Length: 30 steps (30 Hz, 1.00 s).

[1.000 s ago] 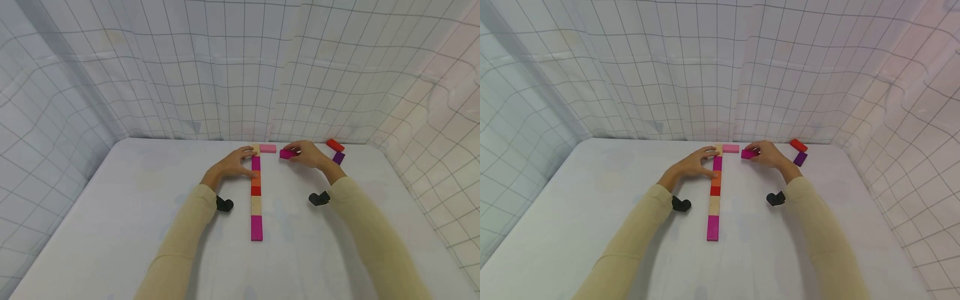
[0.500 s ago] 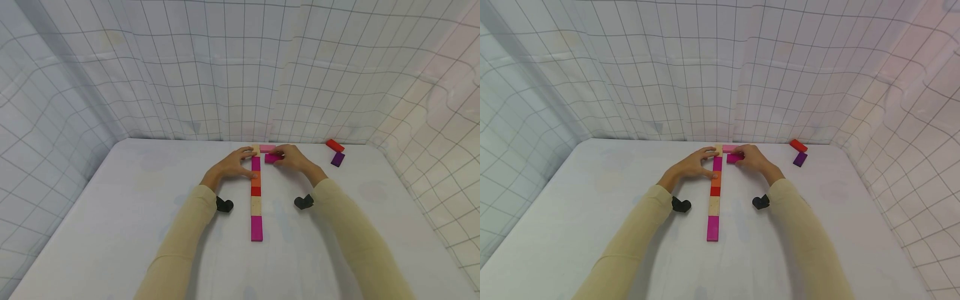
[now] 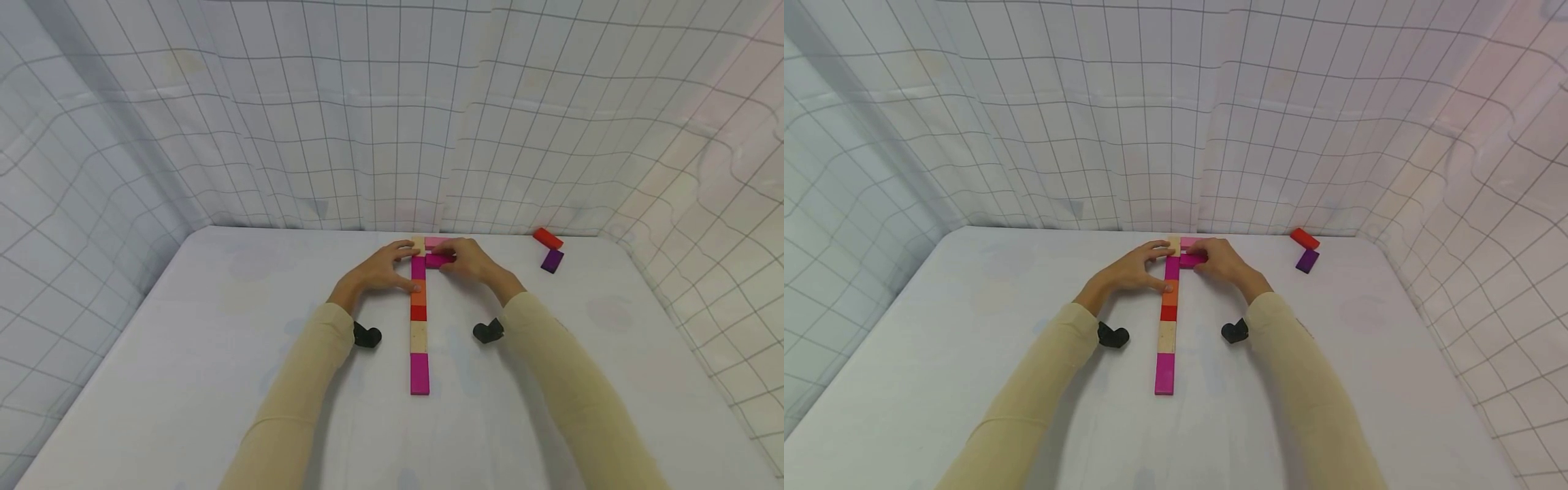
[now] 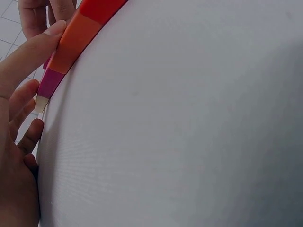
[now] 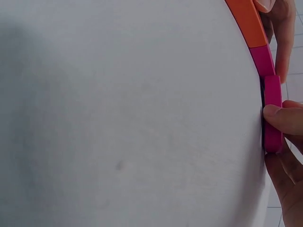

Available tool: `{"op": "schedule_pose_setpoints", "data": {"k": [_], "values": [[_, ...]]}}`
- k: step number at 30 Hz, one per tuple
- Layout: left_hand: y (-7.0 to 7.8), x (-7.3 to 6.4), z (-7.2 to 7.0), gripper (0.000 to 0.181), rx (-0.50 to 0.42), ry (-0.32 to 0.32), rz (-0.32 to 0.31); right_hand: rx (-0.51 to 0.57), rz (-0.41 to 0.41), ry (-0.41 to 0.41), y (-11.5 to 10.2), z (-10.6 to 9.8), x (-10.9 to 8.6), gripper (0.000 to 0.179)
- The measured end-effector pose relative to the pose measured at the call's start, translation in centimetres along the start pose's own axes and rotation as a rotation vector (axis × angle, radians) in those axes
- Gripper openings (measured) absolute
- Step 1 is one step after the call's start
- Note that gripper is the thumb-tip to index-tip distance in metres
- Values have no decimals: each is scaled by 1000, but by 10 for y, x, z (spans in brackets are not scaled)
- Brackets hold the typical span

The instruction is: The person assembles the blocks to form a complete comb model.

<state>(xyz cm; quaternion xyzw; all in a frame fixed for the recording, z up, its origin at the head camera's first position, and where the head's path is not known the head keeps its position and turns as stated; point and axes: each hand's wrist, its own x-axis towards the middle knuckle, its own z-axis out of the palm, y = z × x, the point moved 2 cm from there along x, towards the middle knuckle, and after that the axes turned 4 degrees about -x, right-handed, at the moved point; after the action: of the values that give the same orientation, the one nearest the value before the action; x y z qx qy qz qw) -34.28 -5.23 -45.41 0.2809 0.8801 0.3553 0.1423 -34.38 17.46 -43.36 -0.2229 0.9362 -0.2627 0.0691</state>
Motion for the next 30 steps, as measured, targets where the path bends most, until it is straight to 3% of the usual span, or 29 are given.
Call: {"op": "schedule_pose_setpoints", "data": {"k": [30], "values": [[2,-2,1,90,-24,16,-3,-22,-14,-4,-3,0,0,36]]}}
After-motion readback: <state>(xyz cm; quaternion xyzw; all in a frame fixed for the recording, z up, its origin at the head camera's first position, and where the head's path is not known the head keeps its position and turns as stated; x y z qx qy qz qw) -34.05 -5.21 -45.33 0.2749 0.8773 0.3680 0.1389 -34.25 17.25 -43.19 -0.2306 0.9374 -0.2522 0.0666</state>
